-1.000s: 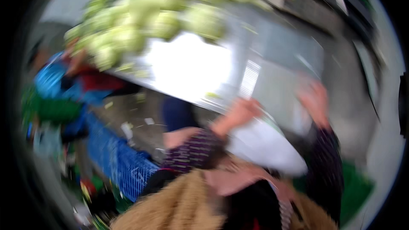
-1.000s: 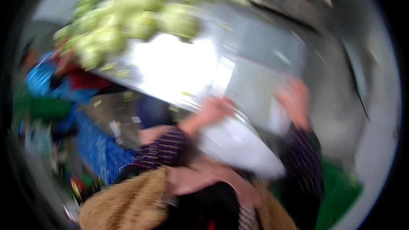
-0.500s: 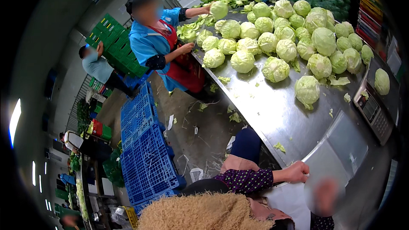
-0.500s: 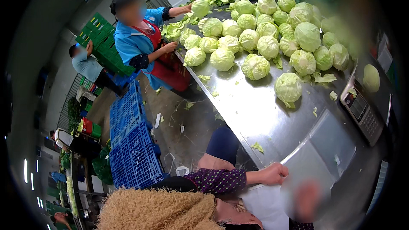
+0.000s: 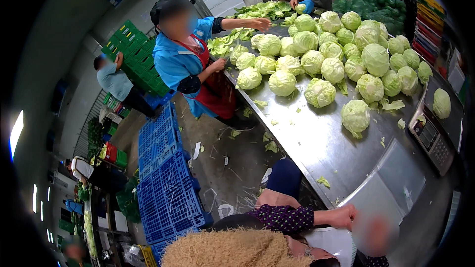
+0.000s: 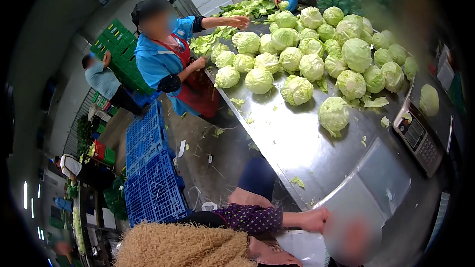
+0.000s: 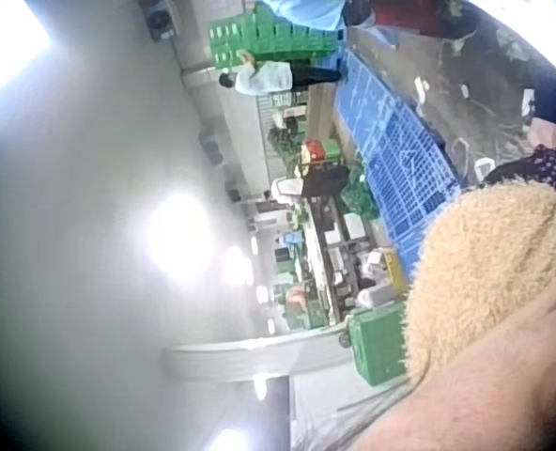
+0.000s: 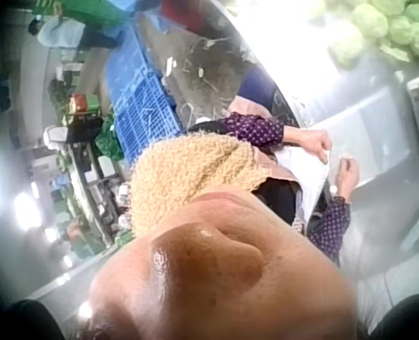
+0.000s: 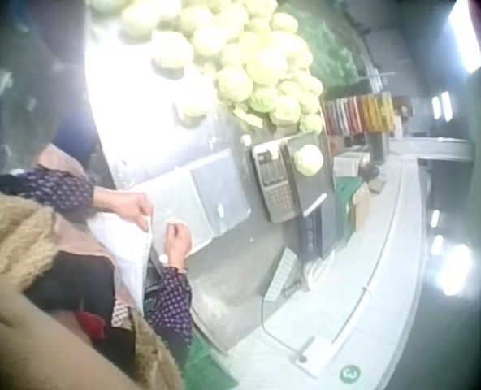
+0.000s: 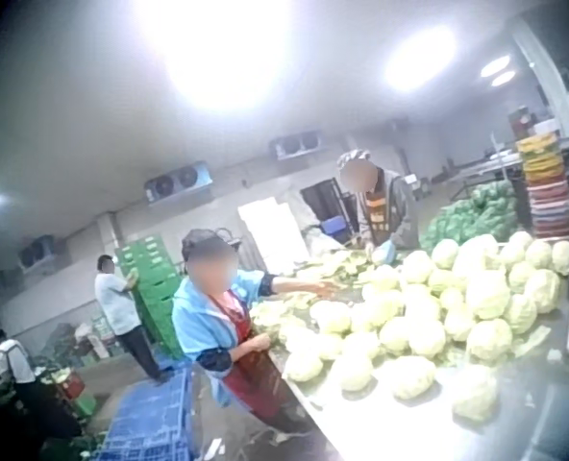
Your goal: The person applies adhesive labels to clear plastic bags containing cabbages. They peel individual labels from a sheet, place each label on a bag, and set the labeled bags into a green crate. The person also moves crates and handles loose cabbage leaves on the table.
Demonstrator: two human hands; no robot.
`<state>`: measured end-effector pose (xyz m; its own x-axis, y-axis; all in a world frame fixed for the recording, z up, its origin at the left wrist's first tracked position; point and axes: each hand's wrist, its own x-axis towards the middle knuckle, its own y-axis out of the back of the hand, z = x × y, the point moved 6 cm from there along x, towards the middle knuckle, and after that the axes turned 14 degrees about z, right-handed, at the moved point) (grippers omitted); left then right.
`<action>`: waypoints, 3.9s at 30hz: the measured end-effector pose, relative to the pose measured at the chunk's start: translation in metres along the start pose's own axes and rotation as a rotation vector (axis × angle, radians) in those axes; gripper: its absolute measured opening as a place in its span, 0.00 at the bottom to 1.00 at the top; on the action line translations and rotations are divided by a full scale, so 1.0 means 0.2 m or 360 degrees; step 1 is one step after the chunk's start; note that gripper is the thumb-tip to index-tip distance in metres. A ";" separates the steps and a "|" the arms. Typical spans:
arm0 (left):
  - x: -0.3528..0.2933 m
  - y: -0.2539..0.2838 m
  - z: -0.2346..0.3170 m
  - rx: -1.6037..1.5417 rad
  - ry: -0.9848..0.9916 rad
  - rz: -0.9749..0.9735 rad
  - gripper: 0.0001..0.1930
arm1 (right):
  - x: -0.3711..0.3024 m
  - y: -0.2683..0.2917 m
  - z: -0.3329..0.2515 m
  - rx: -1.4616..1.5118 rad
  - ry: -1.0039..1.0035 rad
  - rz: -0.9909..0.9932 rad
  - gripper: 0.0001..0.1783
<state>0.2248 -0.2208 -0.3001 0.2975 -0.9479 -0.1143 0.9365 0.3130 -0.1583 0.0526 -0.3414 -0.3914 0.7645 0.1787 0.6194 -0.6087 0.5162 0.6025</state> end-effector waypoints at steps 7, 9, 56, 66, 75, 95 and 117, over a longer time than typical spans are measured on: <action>0.00 0.00 -0.06 0.0070 -0.0008 0.0035 0.11 | 0.17 0.05 0.01 0.0283 -0.0025 -0.0225 0.12; 0.00 -0.01 -0.07 0.0062 -0.0009 0.0034 0.11 | 0.16 0.02 0.03 0.0650 -0.0169 -0.0435 0.12; 0.10 -0.01 -0.16 0.0294 -0.0056 0.0148 0.11 | 0.25 -0.03 0.25 0.1860 -0.2073 -0.0789 0.11; 0.04 -0.13 0.01 0.0111 -0.0028 -0.0008 0.11 | 0.27 -0.01 0.24 0.1880 -0.2287 -0.0700 0.16; 0.12 0.05 -0.27 0.0371 0.0171 0.0196 0.16 | 0.19 -0.06 0.25 0.1931 -0.2203 -0.1005 0.12; 0.11 0.06 -0.27 0.0368 0.0223 0.0275 0.15 | 0.36 -0.14 0.63 0.1720 -0.1496 -0.1753 0.11; 0.00 0.19 -0.29 0.0123 0.0444 0.0684 0.06 | 0.15 0.45 0.24 0.2179 -0.2434 -0.1112 0.16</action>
<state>0.2503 -0.2050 -0.3634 0.6073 -0.6793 -0.4121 0.7548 0.6552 0.0324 0.0106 -0.3295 -0.2946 0.5758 -0.7080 -0.4090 -0.6451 -0.7007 0.3047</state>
